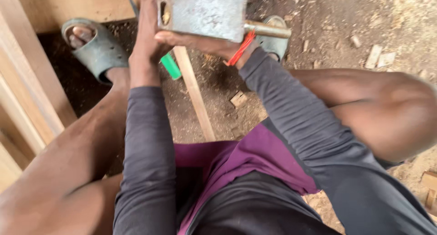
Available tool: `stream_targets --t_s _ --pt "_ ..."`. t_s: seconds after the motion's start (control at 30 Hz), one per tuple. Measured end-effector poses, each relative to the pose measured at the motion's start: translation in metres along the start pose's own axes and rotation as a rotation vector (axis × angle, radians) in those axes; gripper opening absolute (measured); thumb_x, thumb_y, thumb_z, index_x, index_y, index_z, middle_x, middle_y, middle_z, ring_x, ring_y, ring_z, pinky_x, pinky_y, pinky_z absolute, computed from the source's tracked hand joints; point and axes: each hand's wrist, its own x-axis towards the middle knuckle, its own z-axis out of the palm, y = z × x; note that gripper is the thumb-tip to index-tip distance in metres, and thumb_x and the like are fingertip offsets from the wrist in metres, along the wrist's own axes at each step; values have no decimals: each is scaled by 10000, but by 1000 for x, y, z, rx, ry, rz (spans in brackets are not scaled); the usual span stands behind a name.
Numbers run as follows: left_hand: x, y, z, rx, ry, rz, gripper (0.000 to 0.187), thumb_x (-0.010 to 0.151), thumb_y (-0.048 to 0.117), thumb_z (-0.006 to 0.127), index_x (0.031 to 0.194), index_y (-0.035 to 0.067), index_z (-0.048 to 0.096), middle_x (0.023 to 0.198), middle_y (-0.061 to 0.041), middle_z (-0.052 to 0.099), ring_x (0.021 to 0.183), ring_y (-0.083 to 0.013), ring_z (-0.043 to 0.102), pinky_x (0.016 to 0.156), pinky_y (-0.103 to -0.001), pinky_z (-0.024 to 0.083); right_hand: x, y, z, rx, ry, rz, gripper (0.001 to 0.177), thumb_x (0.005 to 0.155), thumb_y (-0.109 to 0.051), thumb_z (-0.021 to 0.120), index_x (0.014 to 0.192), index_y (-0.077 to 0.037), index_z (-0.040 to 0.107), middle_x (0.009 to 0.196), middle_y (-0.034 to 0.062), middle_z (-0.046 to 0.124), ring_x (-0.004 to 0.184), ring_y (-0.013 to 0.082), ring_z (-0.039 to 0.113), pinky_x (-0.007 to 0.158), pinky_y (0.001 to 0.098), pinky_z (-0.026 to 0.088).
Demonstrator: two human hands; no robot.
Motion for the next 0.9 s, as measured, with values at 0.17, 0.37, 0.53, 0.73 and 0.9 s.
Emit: stream_targets --t_s 0.17,0.37,0.53,0.73,0.9 --pt "-14 -33 -16 27 -51 -40 417 990 36 753 1367 25 575 1313 -150 663 1235 -268 656 1132 -375 516 -6 8 6 389 -218 438 549 965 -546 695 1264 -90 759 1107 45 799 970 140 773 883 276 665" --pt "-11 -13 -9 62 -142 2 446 992 25 746 1398 22 561 1357 -158 654 1280 -274 646 1176 -381 507 -7 58 27 245 -91 3 668 1022 -452 739 1483 -43 481 1414 88 604 1281 211 611 1115 305 566" --pt "-6 68 0 172 133 207 486 806 43 883 1180 -59 589 1096 -186 659 1043 -308 646 914 -412 546 -22 73 37 513 68 147 821 985 -453 880 1529 -66 403 1418 103 581 1347 220 594 1162 363 569" --pt "47 160 -35 -142 74 225 228 1038 -46 827 1132 49 642 1030 -48 701 937 -140 705 870 -290 621 -41 75 1 596 477 382 723 833 -387 871 1416 -122 536 1003 27 704 657 191 663 593 372 604" --pt "58 180 -22 -139 1 242 289 1018 26 897 1109 82 628 1016 -30 693 901 -123 705 803 -273 618 -47 92 -4 394 571 188 555 985 -381 868 1397 -128 594 1050 7 678 979 125 684 950 302 600"
